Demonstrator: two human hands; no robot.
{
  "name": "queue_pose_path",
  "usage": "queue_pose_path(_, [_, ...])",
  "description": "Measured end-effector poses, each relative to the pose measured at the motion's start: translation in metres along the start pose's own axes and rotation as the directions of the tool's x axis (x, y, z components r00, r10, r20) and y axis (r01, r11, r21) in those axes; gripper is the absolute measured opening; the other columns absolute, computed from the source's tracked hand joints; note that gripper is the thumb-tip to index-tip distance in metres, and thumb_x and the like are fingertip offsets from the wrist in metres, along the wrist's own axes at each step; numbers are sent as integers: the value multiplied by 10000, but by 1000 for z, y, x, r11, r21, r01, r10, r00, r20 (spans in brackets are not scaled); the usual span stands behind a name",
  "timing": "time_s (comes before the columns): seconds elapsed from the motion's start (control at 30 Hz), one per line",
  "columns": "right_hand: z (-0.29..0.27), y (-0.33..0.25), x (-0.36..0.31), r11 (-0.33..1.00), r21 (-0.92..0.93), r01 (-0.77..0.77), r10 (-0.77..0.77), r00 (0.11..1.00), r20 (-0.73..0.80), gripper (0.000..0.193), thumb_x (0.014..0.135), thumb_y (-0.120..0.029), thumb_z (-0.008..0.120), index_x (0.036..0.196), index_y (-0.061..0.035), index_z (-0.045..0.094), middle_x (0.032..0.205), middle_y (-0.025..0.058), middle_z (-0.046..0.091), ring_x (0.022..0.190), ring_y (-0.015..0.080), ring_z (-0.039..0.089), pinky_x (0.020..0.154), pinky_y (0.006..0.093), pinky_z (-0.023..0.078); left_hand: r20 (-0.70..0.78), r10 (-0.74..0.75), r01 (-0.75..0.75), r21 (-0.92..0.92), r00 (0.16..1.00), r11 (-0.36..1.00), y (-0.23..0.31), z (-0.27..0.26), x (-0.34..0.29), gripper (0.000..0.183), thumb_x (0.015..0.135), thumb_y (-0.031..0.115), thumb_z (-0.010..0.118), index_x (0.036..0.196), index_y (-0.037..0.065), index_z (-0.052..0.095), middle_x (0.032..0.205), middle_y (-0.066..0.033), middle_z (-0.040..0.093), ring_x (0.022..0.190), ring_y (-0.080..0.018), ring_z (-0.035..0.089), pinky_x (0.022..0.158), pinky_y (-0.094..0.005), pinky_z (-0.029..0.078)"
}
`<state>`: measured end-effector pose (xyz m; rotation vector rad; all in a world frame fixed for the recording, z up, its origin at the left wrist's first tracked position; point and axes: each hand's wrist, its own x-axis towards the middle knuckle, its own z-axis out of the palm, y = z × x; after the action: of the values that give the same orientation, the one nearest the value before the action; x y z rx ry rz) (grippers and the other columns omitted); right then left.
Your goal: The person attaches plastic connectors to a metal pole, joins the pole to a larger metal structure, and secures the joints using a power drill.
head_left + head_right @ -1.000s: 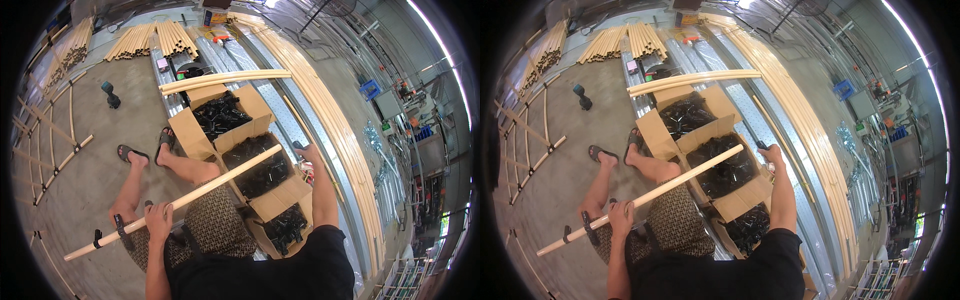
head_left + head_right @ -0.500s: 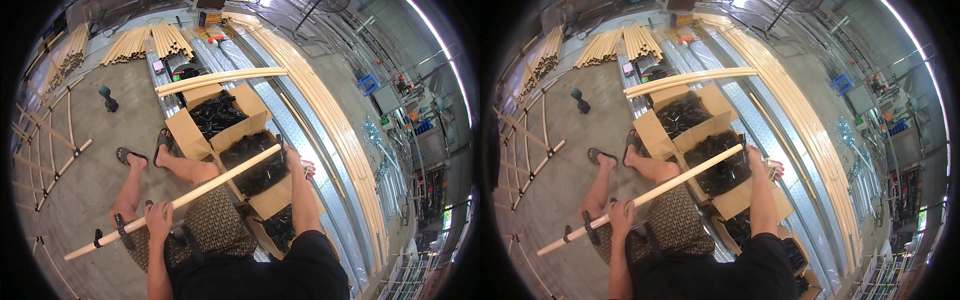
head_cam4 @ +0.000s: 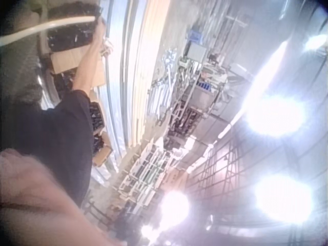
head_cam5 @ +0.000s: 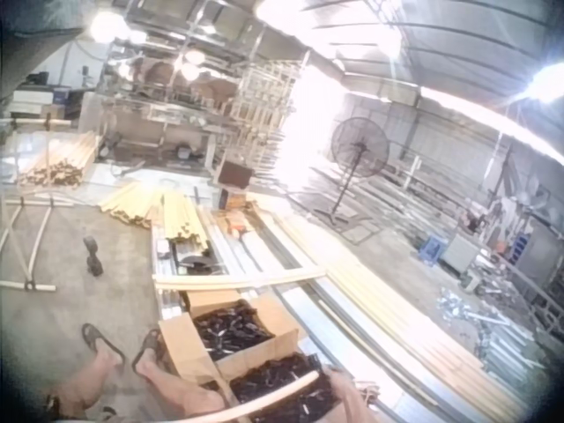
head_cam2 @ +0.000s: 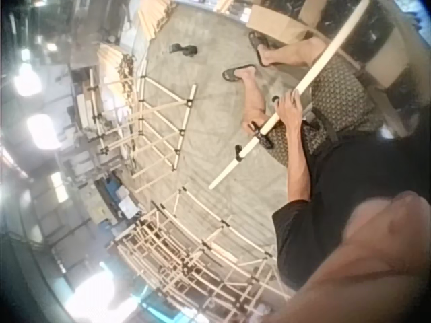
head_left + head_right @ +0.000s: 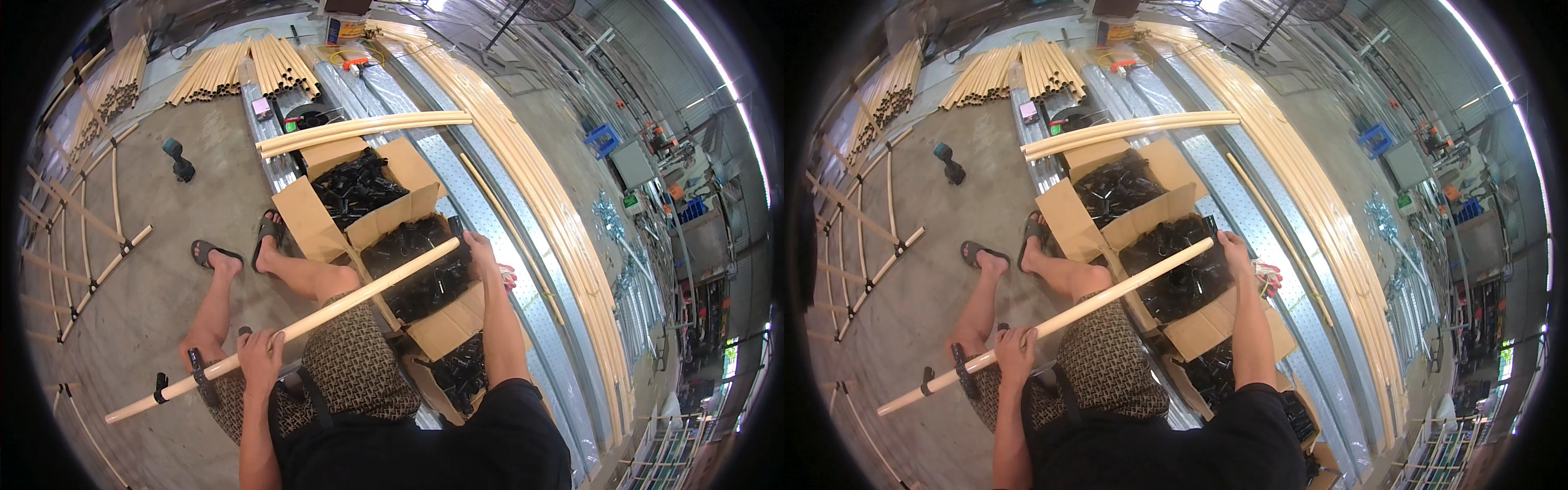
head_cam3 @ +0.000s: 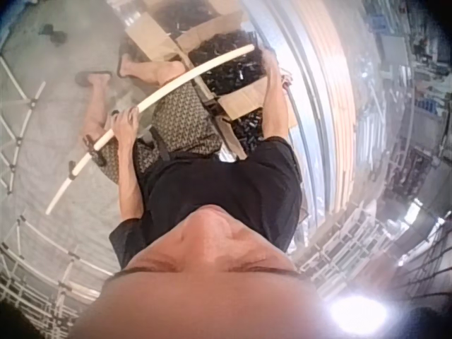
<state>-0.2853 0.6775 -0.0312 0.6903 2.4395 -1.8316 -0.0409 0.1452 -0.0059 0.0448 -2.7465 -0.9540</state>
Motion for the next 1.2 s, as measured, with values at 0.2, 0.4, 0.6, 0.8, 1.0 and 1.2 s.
queue_pose_path(0.2, [5,-14,-10,971,-223,83,-60,992,106,542,904,-407,765,1223,25,688,978,123,739,832,171,679,740,340,536,-6,12,-12,-5,1000,1000,1,0,0,189,949,205,664,945,22,712,875,-146,706,847,-329,638,894,-430,425])
queue_pose_path(0.4, [4,-7,21,791,-607,76,8,991,134,716,789,-467,826,1270,43,676,1025,190,754,941,247,724,853,376,557,6,5,-5,11,1000,1000,1,5,2,195,944,207,667,942,23,729,865,-140,715,827,-315,646,883,-420,424])
queue_pose_path(0.6, [15,-7,6,875,-484,16,68,985,156,631,817,-403,810,1229,57,686,950,232,748,930,266,726,836,387,550,61,-44,44,8,997,999,0,1,1,211,948,225,656,943,30,738,879,-127,729,838,-294,661,863,-403,424])
queue_pose_path(0.8, [17,-21,-33,809,-538,236,-108,960,258,629,844,-450,816,1158,81,694,906,104,742,758,148,666,695,298,531,130,-2,-6,58,991,998,-12,6,-5,312,965,360,620,1005,73,738,920,-87,729,898,-254,676,849,-407,437])
queue_pose_path(1.0, [-1,-14,14,802,-590,91,140,932,334,401,942,-352,730,988,45,698,693,101,679,521,189,645,463,323,501,219,92,-119,115,971,986,-16,3,-9,399,916,441,666,1111,94,681,948,-75,705,900,-247,676,825,-400,459])
queue_pose_path(1.2, [-2,5,17,772,-609,183,7,955,297,486,925,-370,735,1075,90,693,865,177,717,745,235,691,688,353,529,78,153,-161,110,985,981,-17,13,-10,398,872,405,731,1112,89,698,915,-74,695,883,-239,668,787,-391,467])
